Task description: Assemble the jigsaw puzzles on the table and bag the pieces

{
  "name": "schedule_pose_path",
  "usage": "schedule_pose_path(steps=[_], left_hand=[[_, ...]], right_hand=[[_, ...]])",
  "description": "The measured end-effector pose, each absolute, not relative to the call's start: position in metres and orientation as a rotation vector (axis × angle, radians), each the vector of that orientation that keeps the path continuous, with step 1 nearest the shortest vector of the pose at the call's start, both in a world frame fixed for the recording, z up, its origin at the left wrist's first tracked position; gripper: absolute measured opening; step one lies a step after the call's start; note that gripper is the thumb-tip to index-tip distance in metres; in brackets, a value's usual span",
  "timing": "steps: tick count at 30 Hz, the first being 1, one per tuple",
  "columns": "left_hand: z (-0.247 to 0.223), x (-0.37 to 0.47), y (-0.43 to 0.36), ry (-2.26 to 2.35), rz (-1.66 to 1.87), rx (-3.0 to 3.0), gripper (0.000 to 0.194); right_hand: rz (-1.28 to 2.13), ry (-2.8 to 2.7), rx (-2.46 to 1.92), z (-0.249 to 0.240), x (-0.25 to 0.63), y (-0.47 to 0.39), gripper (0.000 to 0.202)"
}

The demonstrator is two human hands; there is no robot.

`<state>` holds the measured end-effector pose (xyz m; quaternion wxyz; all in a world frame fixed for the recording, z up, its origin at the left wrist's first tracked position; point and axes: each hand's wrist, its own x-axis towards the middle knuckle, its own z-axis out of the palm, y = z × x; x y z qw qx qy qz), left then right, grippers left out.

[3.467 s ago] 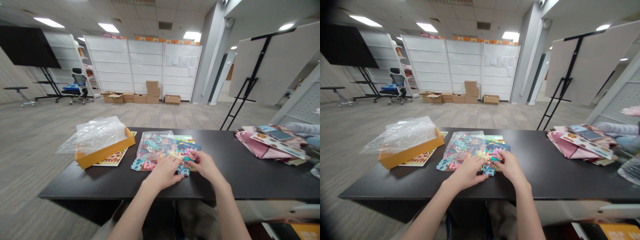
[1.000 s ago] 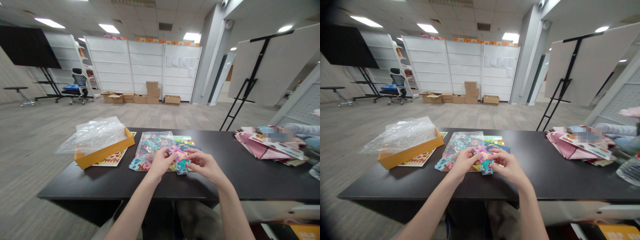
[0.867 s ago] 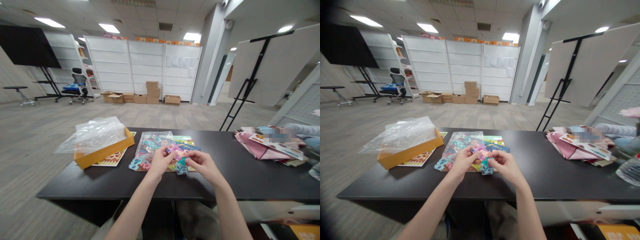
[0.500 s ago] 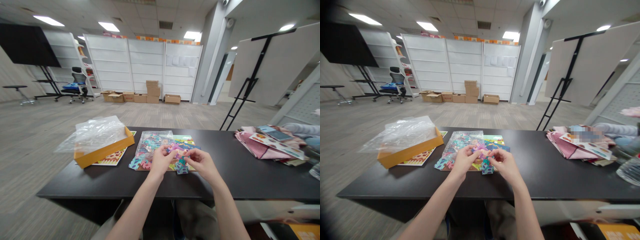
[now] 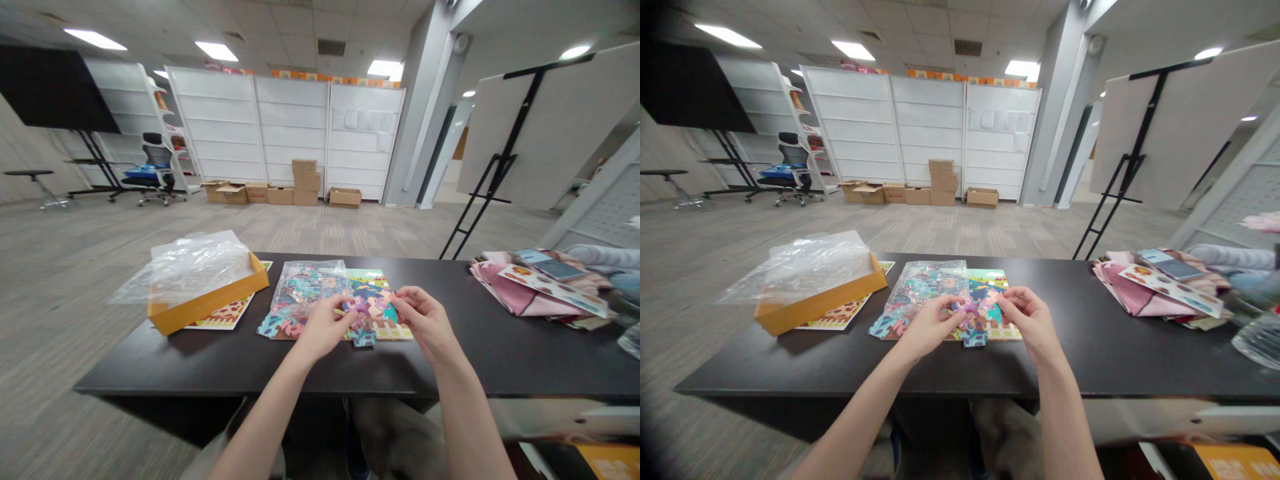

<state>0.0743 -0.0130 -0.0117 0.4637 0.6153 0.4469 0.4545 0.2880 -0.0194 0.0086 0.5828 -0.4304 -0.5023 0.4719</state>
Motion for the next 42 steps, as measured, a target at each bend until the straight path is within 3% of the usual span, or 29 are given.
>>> schedule_pose_path(steps=[4,11,13,17,19,24,30,35,42], left_hand=[[-0.015,0.076,-0.021,1.330,0.912,1.907,0.031],[-0.005,0.077,-0.026,1.487,0.745,2.254,0.023],[-0.003,0.074,-0.027,1.459,0.708,2.271,0.032],[-0.005,0.070,-0.030,1.373,0.661,2.251,0.070],[-0.007,0.070,-0.031,1.356,0.639,2.253,0.076],[-0.011,0.075,-0.030,1.339,0.676,2.272,0.069],[-0.011,0.078,-0.031,1.340,0.656,2.320,0.073],[-0.009,0.081,-0.032,1.350,0.652,2.346,0.064],[-0.008,0.081,-0.029,1.327,0.621,2.343,0.053]], right_hand=[[1.199,-1.173,-1.052,0.008,0.292,-0.020,0.057],[1.219,-1.330,-1.203,-0.004,0.290,-0.012,0.052],[1.201,-1.322,-1.240,-0.010,0.292,-0.009,0.055],[1.174,-1.317,-1.286,-0.018,0.295,-0.005,0.056],[1.186,-1.360,-1.288,-0.018,0.292,-0.005,0.053],[1.177,-1.543,-1.289,-0.019,0.272,-0.007,0.040],[0.614,-1.843,-1.520,-0.017,0.273,-0.003,0.022],[0.156,-1.623,-1.913,-0.016,0.310,0.018,0.027],[0.222,-1.702,-2.117,-0.022,0.314,0.029,0.046]])
